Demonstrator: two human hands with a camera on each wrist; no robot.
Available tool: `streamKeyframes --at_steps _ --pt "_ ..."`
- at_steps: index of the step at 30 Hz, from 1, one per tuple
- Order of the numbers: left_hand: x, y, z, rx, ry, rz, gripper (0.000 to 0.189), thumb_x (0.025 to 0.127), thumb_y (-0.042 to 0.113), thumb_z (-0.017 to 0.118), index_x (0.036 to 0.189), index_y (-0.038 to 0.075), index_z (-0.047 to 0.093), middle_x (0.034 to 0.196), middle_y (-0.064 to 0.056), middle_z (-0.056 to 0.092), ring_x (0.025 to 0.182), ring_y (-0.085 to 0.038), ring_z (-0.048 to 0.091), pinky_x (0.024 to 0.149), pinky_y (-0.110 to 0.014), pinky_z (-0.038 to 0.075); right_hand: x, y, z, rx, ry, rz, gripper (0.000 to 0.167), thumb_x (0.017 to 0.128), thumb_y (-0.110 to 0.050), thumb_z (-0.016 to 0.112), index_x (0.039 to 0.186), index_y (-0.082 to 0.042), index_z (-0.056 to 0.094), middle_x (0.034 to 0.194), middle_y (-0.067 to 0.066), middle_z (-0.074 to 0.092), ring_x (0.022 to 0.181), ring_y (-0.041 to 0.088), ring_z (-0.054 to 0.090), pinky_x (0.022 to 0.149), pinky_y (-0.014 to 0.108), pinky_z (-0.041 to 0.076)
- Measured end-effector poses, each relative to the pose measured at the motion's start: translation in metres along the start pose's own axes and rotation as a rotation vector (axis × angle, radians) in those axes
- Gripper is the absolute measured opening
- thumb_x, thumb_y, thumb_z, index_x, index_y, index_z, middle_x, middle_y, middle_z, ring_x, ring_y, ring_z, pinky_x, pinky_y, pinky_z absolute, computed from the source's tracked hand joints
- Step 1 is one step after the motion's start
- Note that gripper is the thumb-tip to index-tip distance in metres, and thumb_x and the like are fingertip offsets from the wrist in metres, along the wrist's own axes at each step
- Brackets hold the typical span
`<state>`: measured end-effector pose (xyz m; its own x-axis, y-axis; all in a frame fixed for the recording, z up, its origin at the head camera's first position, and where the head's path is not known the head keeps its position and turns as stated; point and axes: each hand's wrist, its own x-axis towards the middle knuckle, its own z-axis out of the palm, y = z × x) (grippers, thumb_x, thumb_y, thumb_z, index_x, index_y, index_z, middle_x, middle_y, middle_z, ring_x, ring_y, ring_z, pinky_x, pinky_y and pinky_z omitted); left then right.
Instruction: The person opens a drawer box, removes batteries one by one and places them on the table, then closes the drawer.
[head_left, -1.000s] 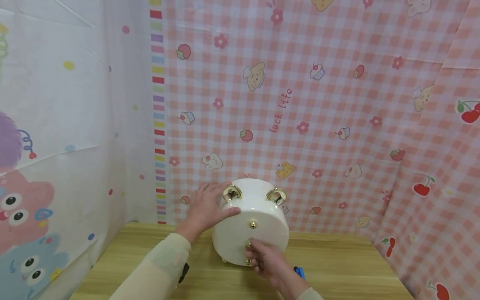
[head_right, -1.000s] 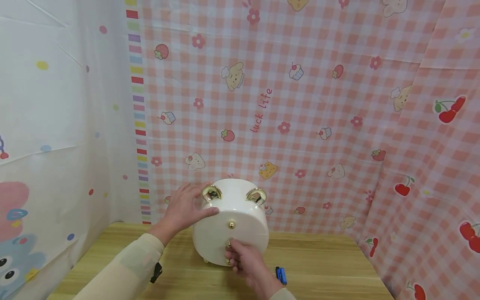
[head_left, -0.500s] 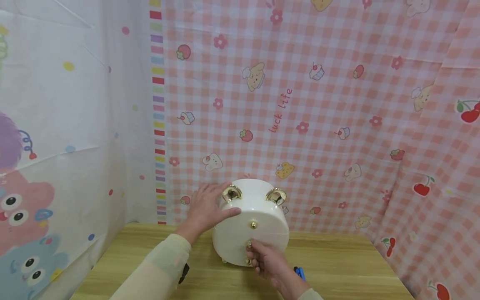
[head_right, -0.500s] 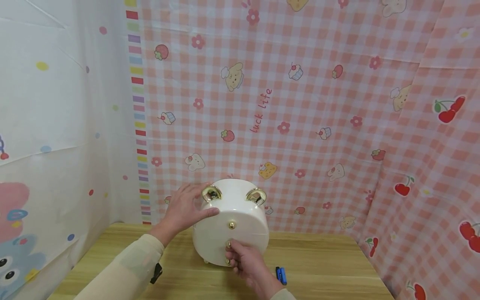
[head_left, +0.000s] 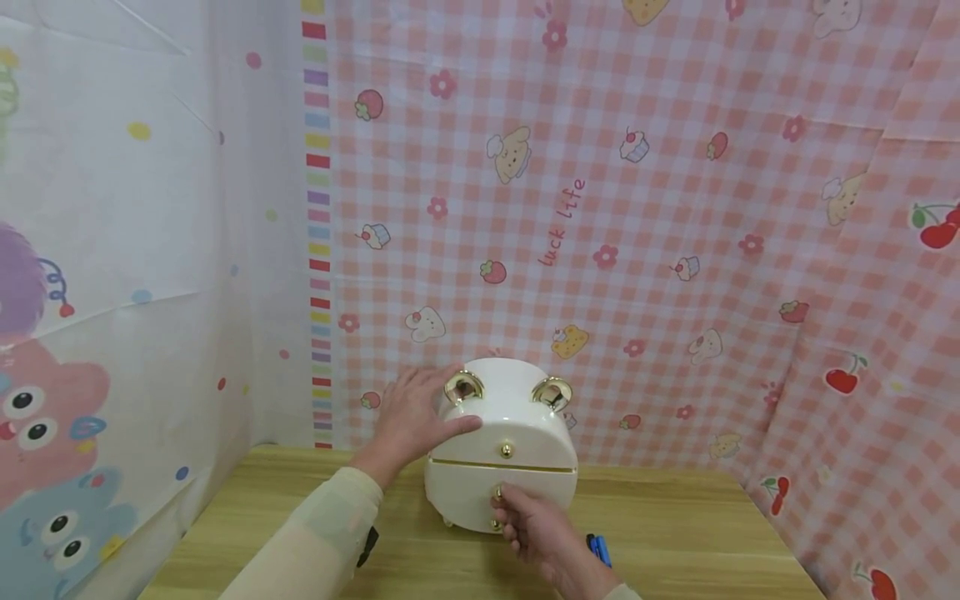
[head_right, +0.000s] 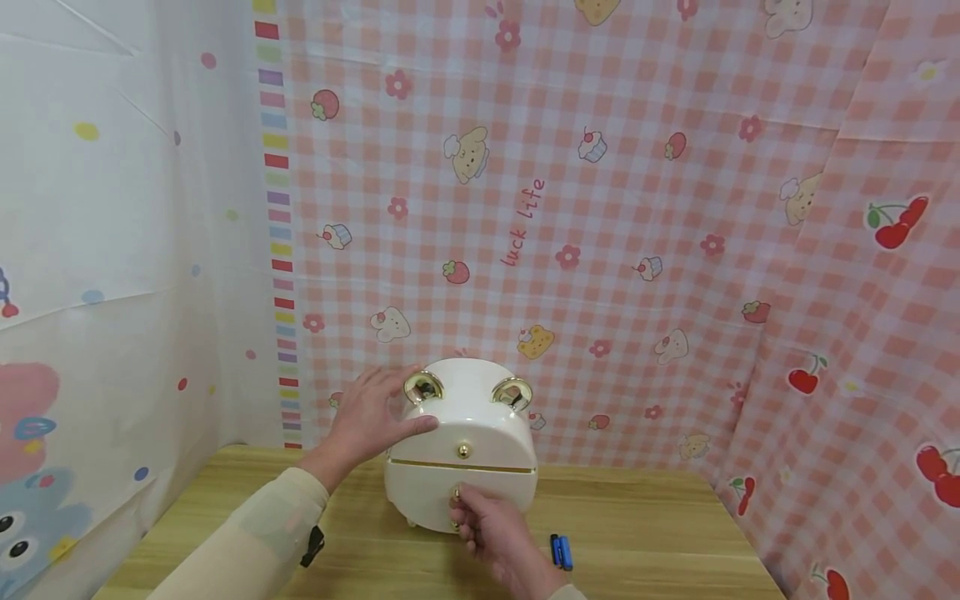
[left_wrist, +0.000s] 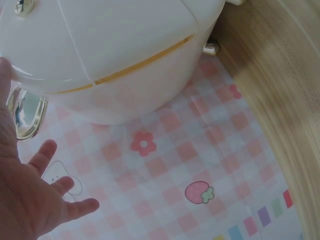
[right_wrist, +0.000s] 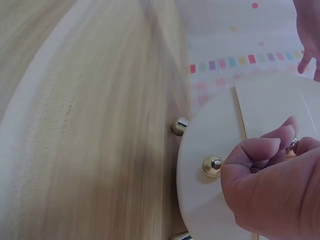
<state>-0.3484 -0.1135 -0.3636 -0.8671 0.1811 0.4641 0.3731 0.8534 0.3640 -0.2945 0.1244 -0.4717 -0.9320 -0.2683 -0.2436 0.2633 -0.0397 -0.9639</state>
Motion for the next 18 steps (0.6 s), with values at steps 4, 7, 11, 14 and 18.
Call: streamKeyframes --at_steps 4,7,11,14,18 --pt "0.0 -0.001 0.001 -0.006 0.001 -0.001 0.095 0.082 0.074 0.078 0.162 0.031 0.048 0.16 -0.008 0.057 0.151 -0.037 0.045 0.124 -0.066 0.037 -0.003 0.001 0.0 0.005 -0.003 0.014 0.048 0.106 -0.054 0.061 0.114 -0.009 0.075 0.082 -0.013 0.07 0.07 0.003 0.055 0.065 0.018 0.045" --pt "0.0 -0.002 0.001 -0.012 0.005 0.005 0.095 0.082 0.074 0.078 0.162 0.03 0.048 0.159 -0.009 0.058 0.151 -0.037 0.046 0.124 -0.066 0.037 -0.005 0.003 0.0 0.017 -0.014 0.017 0.048 0.106 -0.054 0.06 0.115 -0.008 0.075 0.082 -0.012 0.069 0.071 0.003 0.055 0.065 0.017 0.045" --pt "0.001 -0.001 0.001 -0.004 0.011 0.016 0.095 0.083 0.074 0.078 0.161 0.029 0.049 0.158 -0.009 0.059 0.15 -0.038 0.047 0.123 -0.067 0.038 -0.01 0.005 0.0 0.024 -0.03 0.016 0.049 0.106 -0.054 0.06 0.116 -0.008 0.074 0.083 -0.011 0.068 0.071 0.003 0.055 0.065 0.017 0.045" --pt "0.001 -0.001 0.001 0.0 0.009 0.014 0.095 0.083 0.074 0.077 0.162 0.029 0.048 0.159 -0.009 0.058 0.151 -0.038 0.046 0.123 -0.067 0.038 -0.014 0.006 0.001 0.021 -0.033 0.016 0.048 0.106 -0.053 0.061 0.115 -0.008 0.075 0.083 -0.011 0.068 0.072 0.004 0.054 0.065 0.018 0.046" --pt "0.0 -0.001 0.0 -0.005 0.001 0.008 0.095 0.083 0.074 0.077 0.162 0.029 0.048 0.159 -0.009 0.058 0.151 -0.038 0.046 0.123 -0.067 0.038 -0.018 0.008 0.002 0.019 -0.041 0.02 0.044 0.106 -0.052 0.061 0.111 -0.01 0.075 0.083 -0.011 0.067 0.071 0.004 0.053 0.065 0.018 0.045"
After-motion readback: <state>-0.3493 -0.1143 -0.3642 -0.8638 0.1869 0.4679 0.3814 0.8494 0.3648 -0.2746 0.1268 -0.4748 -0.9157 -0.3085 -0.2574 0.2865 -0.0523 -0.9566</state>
